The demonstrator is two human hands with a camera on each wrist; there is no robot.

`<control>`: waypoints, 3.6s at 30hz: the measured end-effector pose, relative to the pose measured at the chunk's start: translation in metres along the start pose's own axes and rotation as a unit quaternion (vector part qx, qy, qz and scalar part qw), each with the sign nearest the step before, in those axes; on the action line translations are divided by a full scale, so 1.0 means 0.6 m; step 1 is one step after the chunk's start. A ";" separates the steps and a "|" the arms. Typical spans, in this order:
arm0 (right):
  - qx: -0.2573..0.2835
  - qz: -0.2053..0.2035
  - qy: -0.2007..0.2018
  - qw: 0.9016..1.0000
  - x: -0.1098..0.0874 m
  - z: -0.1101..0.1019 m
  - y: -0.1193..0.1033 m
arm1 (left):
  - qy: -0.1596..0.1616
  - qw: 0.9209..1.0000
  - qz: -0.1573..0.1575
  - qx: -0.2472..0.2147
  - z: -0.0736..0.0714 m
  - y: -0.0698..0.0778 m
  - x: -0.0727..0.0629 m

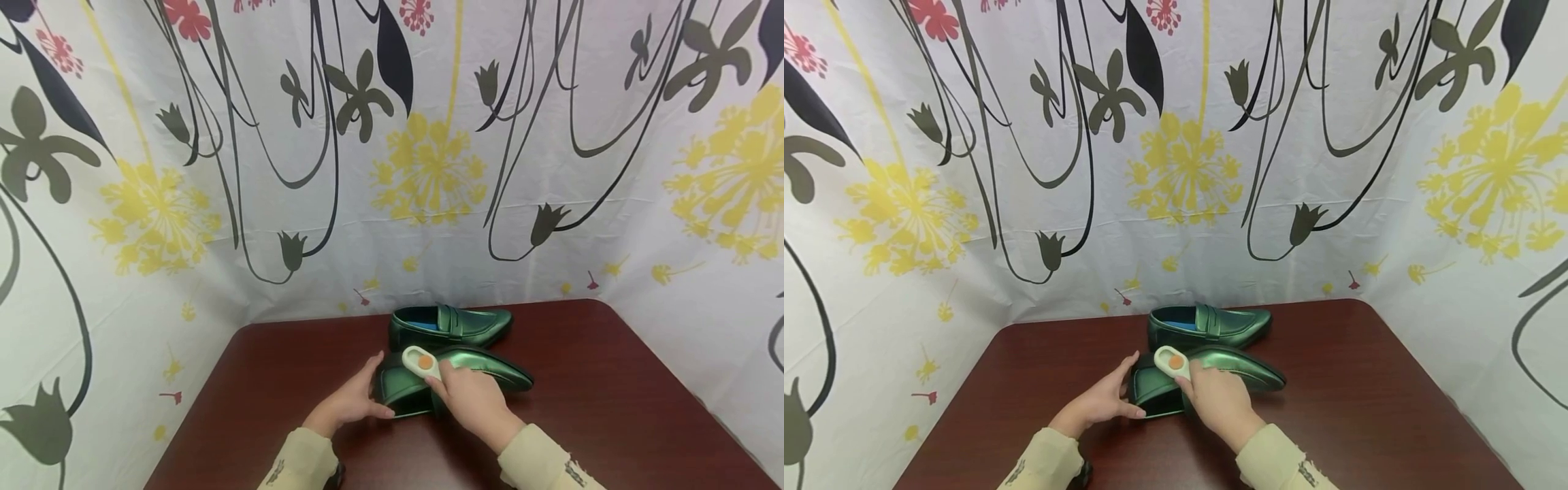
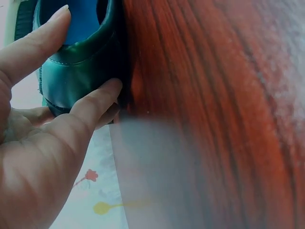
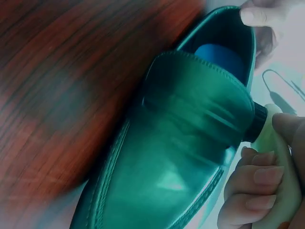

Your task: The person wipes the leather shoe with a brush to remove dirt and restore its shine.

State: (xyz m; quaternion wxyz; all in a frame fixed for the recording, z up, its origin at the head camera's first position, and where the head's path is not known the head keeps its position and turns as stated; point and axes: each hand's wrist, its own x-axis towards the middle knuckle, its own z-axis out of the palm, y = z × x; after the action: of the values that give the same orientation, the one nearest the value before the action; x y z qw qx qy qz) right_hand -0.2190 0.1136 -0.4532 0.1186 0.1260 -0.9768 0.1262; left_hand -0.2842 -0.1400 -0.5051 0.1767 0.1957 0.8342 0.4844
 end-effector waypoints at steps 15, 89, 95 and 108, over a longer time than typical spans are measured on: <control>-0.012 -0.037 -0.010 0.999 0.016 0.033 -0.059 | -0.006 0.999 0.025 -0.031 -0.003 -0.004 0.000; 0.064 0.172 -0.045 0.982 -0.104 -0.067 0.204 | -0.007 0.998 -0.020 -0.058 -0.002 0.004 -0.007; 0.081 0.177 -0.060 0.979 -0.121 -0.064 0.221 | -0.007 0.998 -0.024 -0.058 -0.002 0.002 -0.006; 0.110 0.164 -0.083 0.977 -0.144 -0.049 0.261 | -0.006 0.998 -0.029 -0.057 -0.002 0.000 -0.008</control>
State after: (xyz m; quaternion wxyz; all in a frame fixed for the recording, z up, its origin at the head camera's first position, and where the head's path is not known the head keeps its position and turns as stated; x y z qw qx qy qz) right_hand -0.1748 0.2871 -0.4820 -0.0001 -0.0132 -0.9708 0.2394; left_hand -0.2806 -0.1434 -0.5043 0.2064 0.1635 0.8094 0.5250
